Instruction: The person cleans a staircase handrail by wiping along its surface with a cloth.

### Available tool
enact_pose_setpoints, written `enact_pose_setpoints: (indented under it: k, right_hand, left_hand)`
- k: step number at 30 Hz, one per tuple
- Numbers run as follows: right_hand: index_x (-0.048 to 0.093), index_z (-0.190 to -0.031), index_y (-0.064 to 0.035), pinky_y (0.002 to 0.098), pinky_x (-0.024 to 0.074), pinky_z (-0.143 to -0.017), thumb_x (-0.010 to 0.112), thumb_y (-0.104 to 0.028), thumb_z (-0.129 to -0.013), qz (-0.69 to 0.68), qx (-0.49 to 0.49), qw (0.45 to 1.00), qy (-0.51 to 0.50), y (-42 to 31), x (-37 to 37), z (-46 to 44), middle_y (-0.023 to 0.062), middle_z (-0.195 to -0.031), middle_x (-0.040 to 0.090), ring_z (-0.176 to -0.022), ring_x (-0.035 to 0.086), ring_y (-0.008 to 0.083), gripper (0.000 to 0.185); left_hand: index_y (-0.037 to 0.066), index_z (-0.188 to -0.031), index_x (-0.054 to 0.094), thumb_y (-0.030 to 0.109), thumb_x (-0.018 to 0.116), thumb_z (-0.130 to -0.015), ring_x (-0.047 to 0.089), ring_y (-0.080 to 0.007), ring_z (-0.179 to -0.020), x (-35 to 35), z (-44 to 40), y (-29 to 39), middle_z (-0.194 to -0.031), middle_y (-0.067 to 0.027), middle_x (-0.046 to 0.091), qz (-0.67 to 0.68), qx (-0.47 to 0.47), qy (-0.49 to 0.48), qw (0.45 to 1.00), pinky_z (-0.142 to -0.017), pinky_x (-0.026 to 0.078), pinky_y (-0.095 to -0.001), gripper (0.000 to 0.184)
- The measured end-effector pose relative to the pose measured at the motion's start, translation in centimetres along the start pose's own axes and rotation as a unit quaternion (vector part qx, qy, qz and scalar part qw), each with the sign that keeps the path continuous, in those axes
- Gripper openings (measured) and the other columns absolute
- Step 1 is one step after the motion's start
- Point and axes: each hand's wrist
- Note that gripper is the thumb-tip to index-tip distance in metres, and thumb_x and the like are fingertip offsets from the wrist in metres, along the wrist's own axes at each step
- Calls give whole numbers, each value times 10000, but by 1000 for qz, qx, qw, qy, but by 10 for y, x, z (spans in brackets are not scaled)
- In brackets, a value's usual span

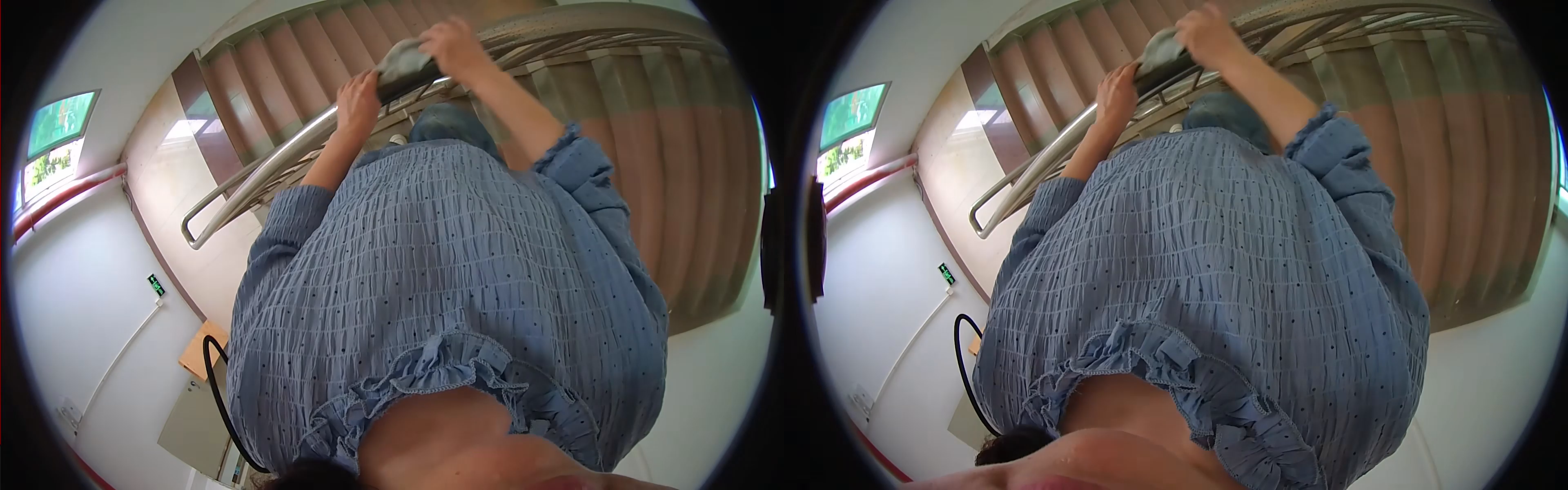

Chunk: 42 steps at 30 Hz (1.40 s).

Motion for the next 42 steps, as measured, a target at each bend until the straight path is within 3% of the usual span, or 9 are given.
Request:
enact_pose_setpoints:
  k: [6,9,11,18,20,26,34,36,42]
  right_hand:
    - [723,-908,-61,571,336,-1097,523,-130,-950,-13,25,974,224,91,-26,-7,147,-1018,692,-1121,596,315,216]
    - [734,-950,-84,570,287,-1134,504,-165,-949,-2,30,979,204,78,-29,19,133,-1067,695,-1147,580,292,243]
    - [716,-1052,-142,467,345,-1115,561,-82,-844,29,52,997,50,66,-38,37,12,-1226,667,-1210,568,208,266]
    - [696,-1010,-125,446,370,-1088,593,-80,-801,-34,43,996,76,45,-43,42,14,-1182,673,-1174,580,215,238]
    - [693,-994,-120,434,410,-1032,611,-97,-801,-68,82,994,-28,45,-50,32,17,-1110,684,-1121,602,229,211]
    - [711,-954,-112,414,453,-964,626,-72,-787,-59,13,998,-34,39,-25,4,32,-1037,692,-1066,629,245,191]
    - [730,-954,-79,438,477,-928,570,15,-774,-54,80,995,19,81,-52,22,84,-987,713,-981,664,281,258]
    - [732,-953,-73,444,479,-922,557,27,-774,-56,112,992,2,79,-58,23,88,-987,715,-975,667,285,270]
    - [745,-928,-114,422,474,-909,549,16,-796,-52,41,998,-12,25,-31,2,63,-980,720,-989,652,259,270]
  left_hand:
    - [66,-1161,658,16,539,-835,628,-326,-1140,-1,-79,63,-1211,-124,678,26,89,54,994,-973,472,-448,351]
    - [60,-1188,658,-6,532,-841,621,-332,-1160,-2,-68,61,-1226,-132,677,20,114,73,991,-999,467,-441,375]
    - [52,-1191,653,-6,535,-844,621,-328,-1162,-3,-49,58,-1227,-131,676,16,113,57,992,-1003,464,-440,372]
    - [54,-1192,636,49,540,-857,622,-324,-1143,-1,-26,52,-1233,-130,663,37,112,50,992,-998,450,-438,348]
    - [54,-1196,635,45,538,-858,623,-327,-1141,-5,-25,49,-1234,-130,664,38,100,49,993,-997,451,-434,352]
    - [57,-1196,637,38,537,-859,642,-335,-1098,-13,-13,40,-1212,-122,675,34,46,17,998,-958,473,-429,352]
    - [47,-1178,657,16,516,-871,648,-351,-1072,1,-51,75,-1172,-140,689,106,126,50,985,-934,498,-434,339]
    - [47,-1179,656,11,516,-868,648,-350,-1074,-2,-51,74,-1170,-141,690,105,120,46,986,-933,501,-432,343]
    - [42,-1147,664,26,528,-848,648,-345,-1082,-23,-12,35,-1153,-148,692,79,49,48,995,-933,497,-436,329]
Point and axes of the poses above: each hand's wrist, its own z-axis away from the middle knuckle, its own x-axis out of the palm, y = z × x
